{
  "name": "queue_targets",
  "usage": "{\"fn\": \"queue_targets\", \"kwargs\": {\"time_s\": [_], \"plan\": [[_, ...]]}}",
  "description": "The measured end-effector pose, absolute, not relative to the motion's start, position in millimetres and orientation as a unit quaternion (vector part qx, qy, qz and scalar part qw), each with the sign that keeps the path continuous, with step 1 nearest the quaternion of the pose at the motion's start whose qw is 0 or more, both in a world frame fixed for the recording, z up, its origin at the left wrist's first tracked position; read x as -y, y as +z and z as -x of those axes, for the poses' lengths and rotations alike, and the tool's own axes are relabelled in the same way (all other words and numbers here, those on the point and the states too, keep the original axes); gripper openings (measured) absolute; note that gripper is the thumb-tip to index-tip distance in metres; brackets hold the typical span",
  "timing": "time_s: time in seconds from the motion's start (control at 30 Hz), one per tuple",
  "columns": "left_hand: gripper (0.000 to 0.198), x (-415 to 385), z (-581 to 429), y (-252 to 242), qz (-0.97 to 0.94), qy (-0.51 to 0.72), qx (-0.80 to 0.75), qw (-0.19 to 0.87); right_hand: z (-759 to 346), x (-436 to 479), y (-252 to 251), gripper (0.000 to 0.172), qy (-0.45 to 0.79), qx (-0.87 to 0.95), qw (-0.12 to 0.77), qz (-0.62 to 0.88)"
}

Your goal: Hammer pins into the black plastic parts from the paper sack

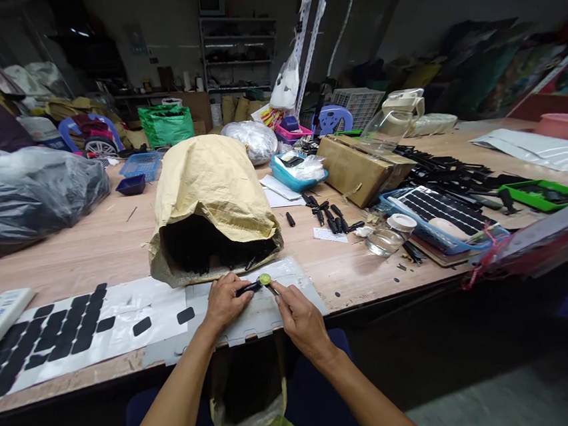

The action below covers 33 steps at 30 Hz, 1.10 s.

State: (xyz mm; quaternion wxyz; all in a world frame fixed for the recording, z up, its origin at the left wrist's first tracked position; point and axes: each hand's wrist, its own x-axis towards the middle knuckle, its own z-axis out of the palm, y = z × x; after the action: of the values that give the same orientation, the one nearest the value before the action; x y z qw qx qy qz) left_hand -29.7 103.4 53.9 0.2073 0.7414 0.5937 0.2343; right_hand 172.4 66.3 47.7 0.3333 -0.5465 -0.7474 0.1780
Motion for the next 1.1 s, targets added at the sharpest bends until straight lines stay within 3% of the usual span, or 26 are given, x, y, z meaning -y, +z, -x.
{"fn": "queue_targets", "kwargs": {"time_s": [0.5, 0.67, 0.83, 1.1], "plan": [[0.023, -105, 29, 53, -0.733, 0.23, -0.6, 0.223, -161, -64, 54, 0.04, 0.157, 0.768, 0.322, 0.53], [0.024, -104, 28, 54, -0.722, 0.247, -0.604, 0.228, -194, -92, 58, 0.036, 0.099, 0.691, 0.344, 0.628], [0.022, -103, 26, 55, -0.714, 0.255, -0.61, 0.23, -227, -136, 53, 0.037, 0.044, 0.608, 0.231, 0.758], [0.022, -102, 27, 52, -0.711, 0.257, -0.611, 0.237, -217, -169, 41, 0.036, -0.029, 0.62, 0.14, 0.771]]}}
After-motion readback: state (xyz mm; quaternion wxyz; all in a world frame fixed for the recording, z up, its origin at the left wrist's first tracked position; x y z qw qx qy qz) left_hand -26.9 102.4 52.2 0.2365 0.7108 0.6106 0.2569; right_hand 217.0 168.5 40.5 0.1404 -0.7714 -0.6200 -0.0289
